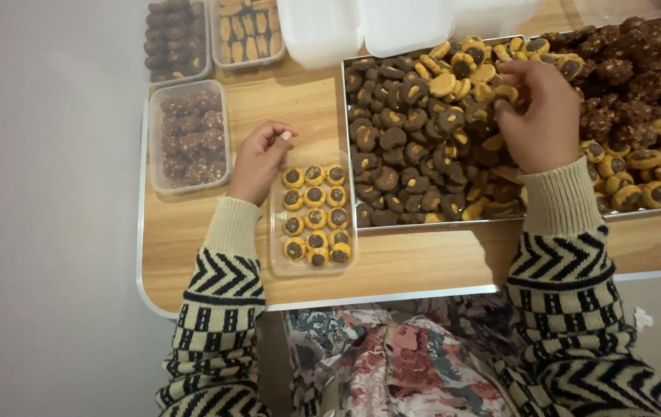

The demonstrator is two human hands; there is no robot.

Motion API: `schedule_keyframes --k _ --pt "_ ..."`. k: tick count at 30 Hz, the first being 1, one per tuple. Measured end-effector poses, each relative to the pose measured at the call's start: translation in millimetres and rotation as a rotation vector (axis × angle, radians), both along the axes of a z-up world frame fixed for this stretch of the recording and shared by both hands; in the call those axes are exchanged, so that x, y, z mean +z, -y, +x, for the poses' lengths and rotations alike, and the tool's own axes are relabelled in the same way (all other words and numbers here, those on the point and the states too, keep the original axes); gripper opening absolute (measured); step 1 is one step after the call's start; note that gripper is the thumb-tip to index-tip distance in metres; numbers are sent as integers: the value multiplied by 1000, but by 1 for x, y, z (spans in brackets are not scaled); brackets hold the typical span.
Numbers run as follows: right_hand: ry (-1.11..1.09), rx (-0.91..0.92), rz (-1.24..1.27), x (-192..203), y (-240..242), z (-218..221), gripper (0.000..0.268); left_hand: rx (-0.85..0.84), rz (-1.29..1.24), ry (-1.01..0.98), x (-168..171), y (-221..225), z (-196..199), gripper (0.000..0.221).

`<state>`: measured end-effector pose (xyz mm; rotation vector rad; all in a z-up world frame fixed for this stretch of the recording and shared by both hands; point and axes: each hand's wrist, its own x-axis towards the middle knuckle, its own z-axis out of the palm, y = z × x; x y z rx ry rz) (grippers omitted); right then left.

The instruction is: Arranging and packing various types of cookies from a large tray into smaller plastic containers.

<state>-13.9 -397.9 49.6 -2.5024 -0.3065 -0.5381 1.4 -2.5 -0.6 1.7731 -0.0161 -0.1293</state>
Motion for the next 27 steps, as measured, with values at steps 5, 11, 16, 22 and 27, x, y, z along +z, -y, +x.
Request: schedule_keyframes --k 5,11,16,22,27 --pt "349 63 50 8 -21 -11 32 -6 46 -10 5 0 -3 13" --pt "229 320 370 -25 -104 -22 35 -51 -190 167 -42 -12 15 14" --pt "-19 632 322 -38 -178 -62 23 -47 -161 151 -52 -14 22 15" --pt "-222 771 280 -34 -214 -82 25 -42 -151 135 -51 -13 20 16" --pt "-312 806 163 -44 -223 -82 34 -35 -165 104 -35 -11 13 16"
